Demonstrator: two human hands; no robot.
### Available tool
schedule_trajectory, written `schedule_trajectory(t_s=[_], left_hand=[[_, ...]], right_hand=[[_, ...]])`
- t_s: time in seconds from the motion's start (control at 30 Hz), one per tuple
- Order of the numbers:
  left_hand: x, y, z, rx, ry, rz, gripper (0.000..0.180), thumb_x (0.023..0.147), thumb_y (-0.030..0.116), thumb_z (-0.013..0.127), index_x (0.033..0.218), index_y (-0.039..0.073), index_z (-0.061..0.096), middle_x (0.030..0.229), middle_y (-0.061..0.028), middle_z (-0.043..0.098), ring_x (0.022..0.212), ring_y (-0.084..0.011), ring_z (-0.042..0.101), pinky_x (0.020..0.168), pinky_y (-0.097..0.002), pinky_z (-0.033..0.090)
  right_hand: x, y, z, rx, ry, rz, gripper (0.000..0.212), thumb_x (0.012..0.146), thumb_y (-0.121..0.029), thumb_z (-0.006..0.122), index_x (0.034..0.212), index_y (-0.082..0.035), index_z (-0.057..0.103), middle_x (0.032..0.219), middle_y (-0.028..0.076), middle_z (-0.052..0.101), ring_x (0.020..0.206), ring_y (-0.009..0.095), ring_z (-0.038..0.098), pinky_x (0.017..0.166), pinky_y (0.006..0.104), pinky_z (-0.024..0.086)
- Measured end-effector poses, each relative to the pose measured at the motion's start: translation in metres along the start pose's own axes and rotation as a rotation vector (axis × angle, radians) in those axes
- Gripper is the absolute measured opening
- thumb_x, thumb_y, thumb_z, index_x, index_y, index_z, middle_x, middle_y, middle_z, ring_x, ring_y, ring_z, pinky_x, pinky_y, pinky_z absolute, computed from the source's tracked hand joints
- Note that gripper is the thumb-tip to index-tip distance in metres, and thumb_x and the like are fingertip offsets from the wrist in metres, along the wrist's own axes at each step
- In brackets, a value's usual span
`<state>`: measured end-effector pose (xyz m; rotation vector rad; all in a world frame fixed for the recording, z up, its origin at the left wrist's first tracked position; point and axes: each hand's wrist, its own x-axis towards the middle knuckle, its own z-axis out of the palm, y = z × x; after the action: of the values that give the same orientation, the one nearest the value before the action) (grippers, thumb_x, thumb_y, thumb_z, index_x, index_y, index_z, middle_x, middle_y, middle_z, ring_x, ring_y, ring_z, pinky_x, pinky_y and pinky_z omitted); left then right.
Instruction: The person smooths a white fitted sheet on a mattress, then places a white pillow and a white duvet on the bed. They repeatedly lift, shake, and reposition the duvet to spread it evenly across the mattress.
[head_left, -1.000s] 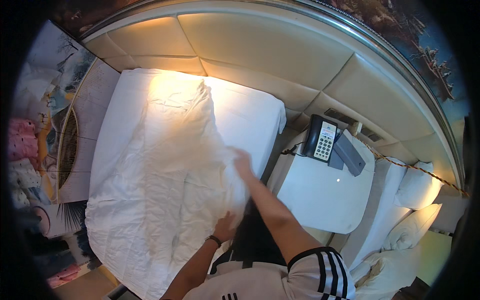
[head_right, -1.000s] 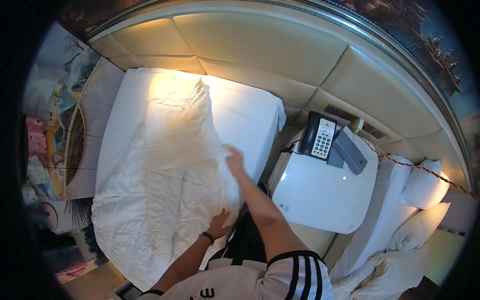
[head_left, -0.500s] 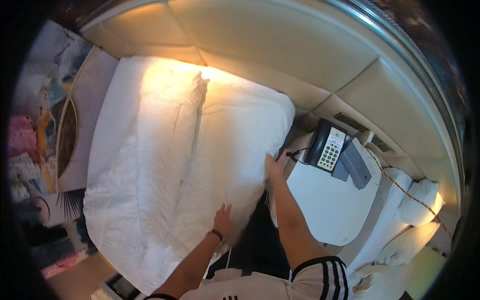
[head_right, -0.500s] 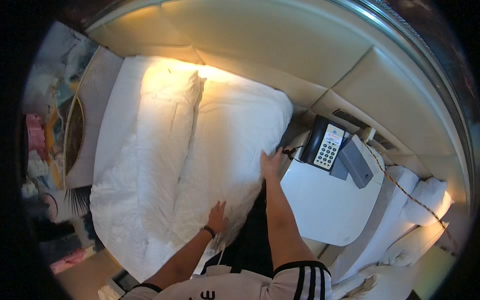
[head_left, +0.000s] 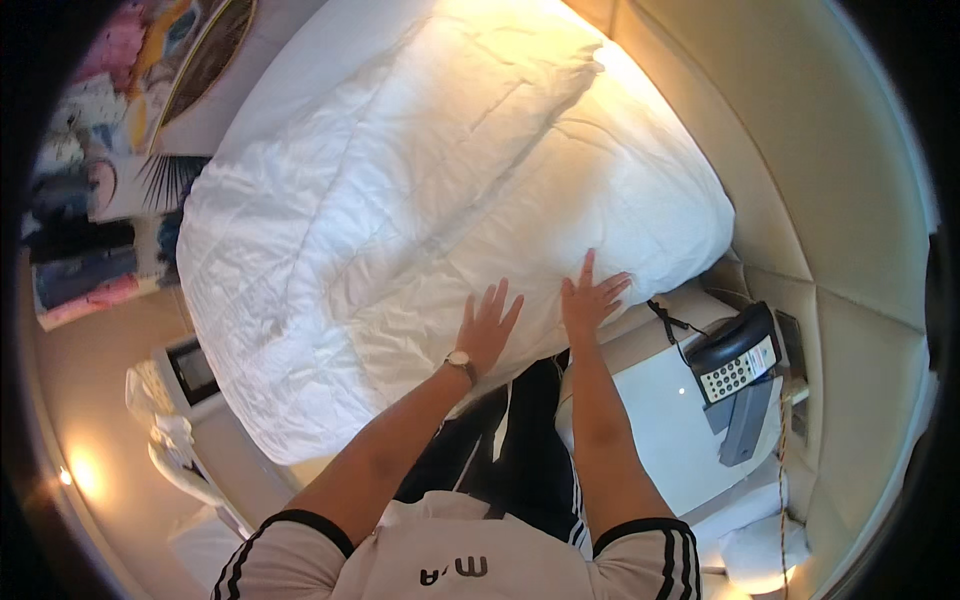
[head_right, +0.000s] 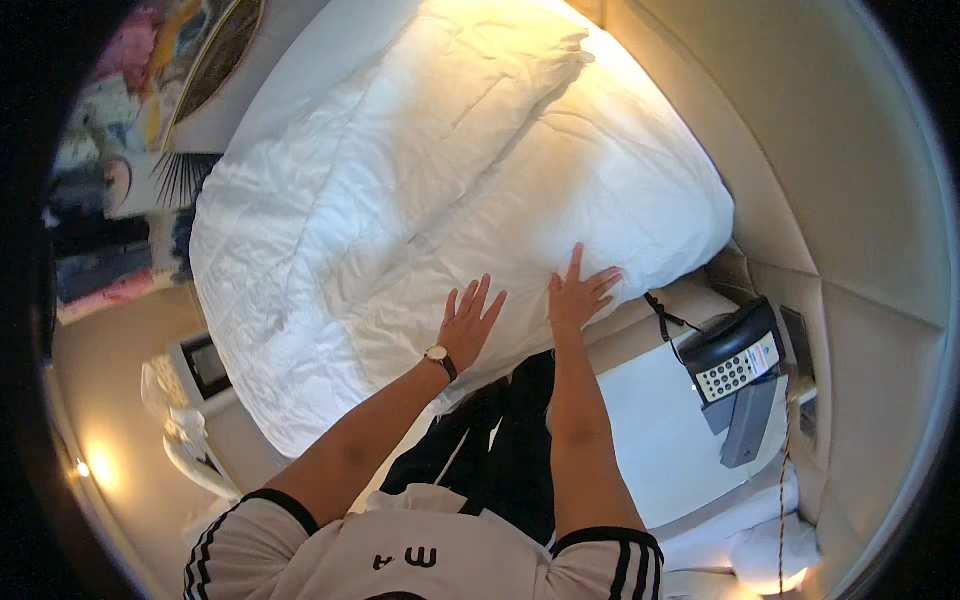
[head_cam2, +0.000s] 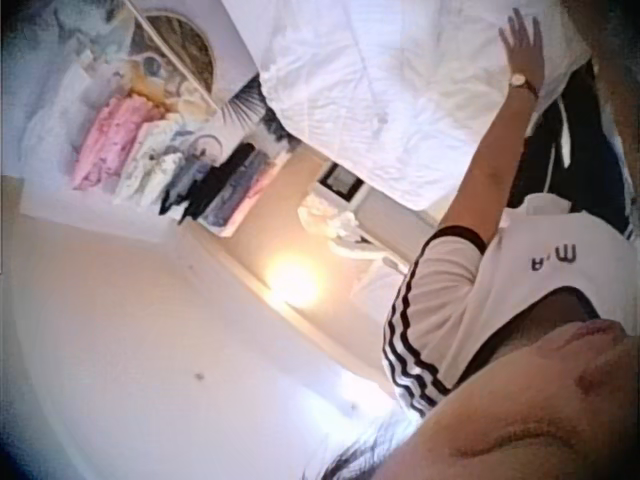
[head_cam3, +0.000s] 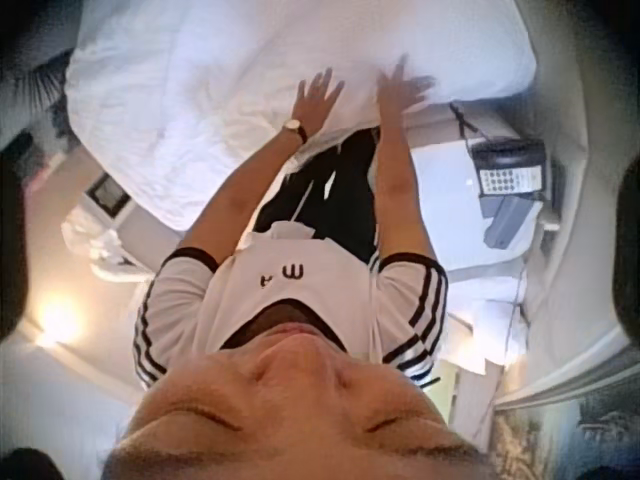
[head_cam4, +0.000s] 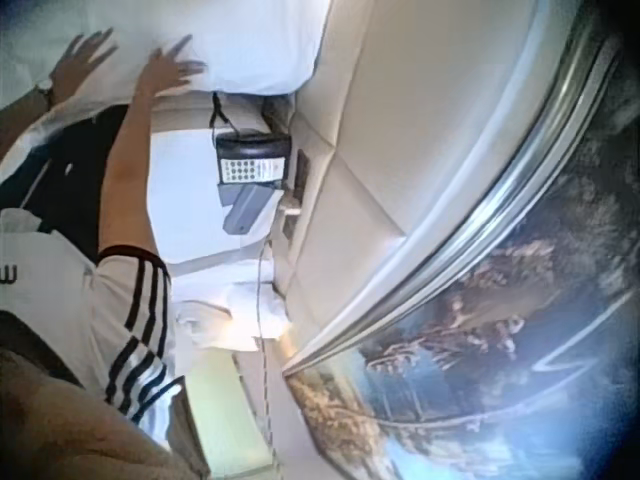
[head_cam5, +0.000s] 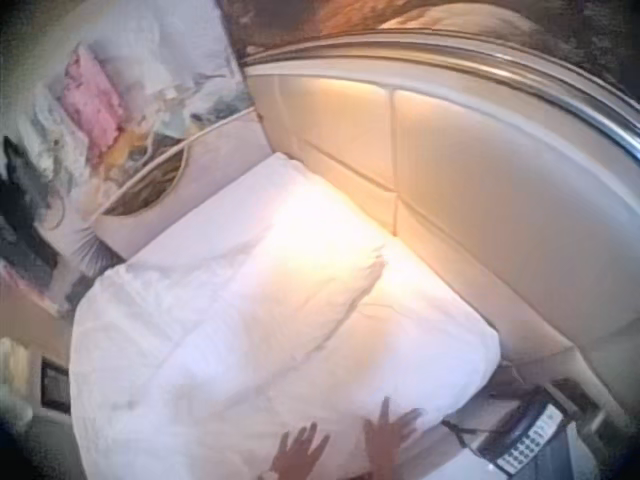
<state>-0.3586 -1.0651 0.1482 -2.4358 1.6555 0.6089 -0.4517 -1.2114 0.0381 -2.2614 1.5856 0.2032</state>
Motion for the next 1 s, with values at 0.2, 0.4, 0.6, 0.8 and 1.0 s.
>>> schedule_trajectory(t_s=[0.2, 0.4, 0.6, 0.8, 1.0], left_hand=[[-0.045, -0.032, 0.022, 0.048, -0.016, -0.091, 0.070, 0.075, -0.004, 0.047, 0.138, 0.015, 0.022, 0.144, -0.0152, 0.011, 0.132, -0.0292, 0.017, 0.103, -0.0513, 0.019], [-0.112, -0.063, 0.048, 0.132, 0.111, -0.127, 0.065, 0.077, 0.002, 0.048, 0.136, 0.016, 0.026, 0.143, -0.0147, 0.018, 0.130, -0.0272, 0.021, 0.101, -0.0512, 0.022], [-0.205, -0.101, 0.086, 0.105, 0.263, -0.197, 0.053, 0.081, 0.015, 0.048, 0.132, 0.014, 0.033, 0.139, -0.0141, 0.027, 0.125, -0.0272, 0.032, 0.096, -0.0507, 0.031], [-0.340, -0.154, 0.199, -0.284, 0.054, -0.739, 0.052, 0.085, 0.018, 0.044, 0.134, 0.025, 0.031, 0.144, -0.0044, 0.019, 0.133, -0.0240, 0.016, 0.101, -0.0579, 0.017], [-0.501, -0.181, 0.288, -0.467, -0.033, -0.972, 0.065, 0.084, 0.008, 0.043, 0.136, 0.040, 0.020, 0.147, 0.0019, 0.007, 0.136, -0.0215, 0.006, 0.102, -0.0571, 0.015]], right_hand=[[-0.009, -0.015, 0.007, -0.117, 0.058, 0.050, 0.067, 0.085, -0.040, 0.051, 0.138, -0.038, 0.011, 0.137, 0.036, 0.000, 0.130, 0.046, 0.003, 0.097, 0.0582, 0.024], [-0.049, -0.047, 0.016, -0.379, 0.200, -0.618, 0.063, 0.078, -0.018, 0.057, 0.133, -0.037, 0.032, 0.142, 0.021, 0.015, 0.131, 0.038, 0.015, 0.100, 0.0563, 0.021], [-0.174, -0.108, 0.052, -0.151, -0.153, -1.128, 0.054, 0.074, -0.030, 0.060, 0.125, -0.040, 0.044, 0.141, 0.021, 0.018, 0.132, 0.041, 0.010, 0.099, 0.0638, 0.009], [-0.312, -0.173, 0.118, -0.284, -0.341, -1.352, 0.058, 0.072, -0.037, 0.064, 0.125, -0.044, 0.041, 0.145, 0.019, 0.006, 0.132, 0.042, 0.000, 0.098, 0.0650, 0.005], [-0.454, -0.225, 0.180, -0.648, -0.617, -1.589, 0.056, 0.075, -0.041, 0.061, 0.127, -0.044, 0.039, 0.144, 0.023, -0.002, 0.131, 0.043, -0.008, 0.096, 0.0668, 0.004]])
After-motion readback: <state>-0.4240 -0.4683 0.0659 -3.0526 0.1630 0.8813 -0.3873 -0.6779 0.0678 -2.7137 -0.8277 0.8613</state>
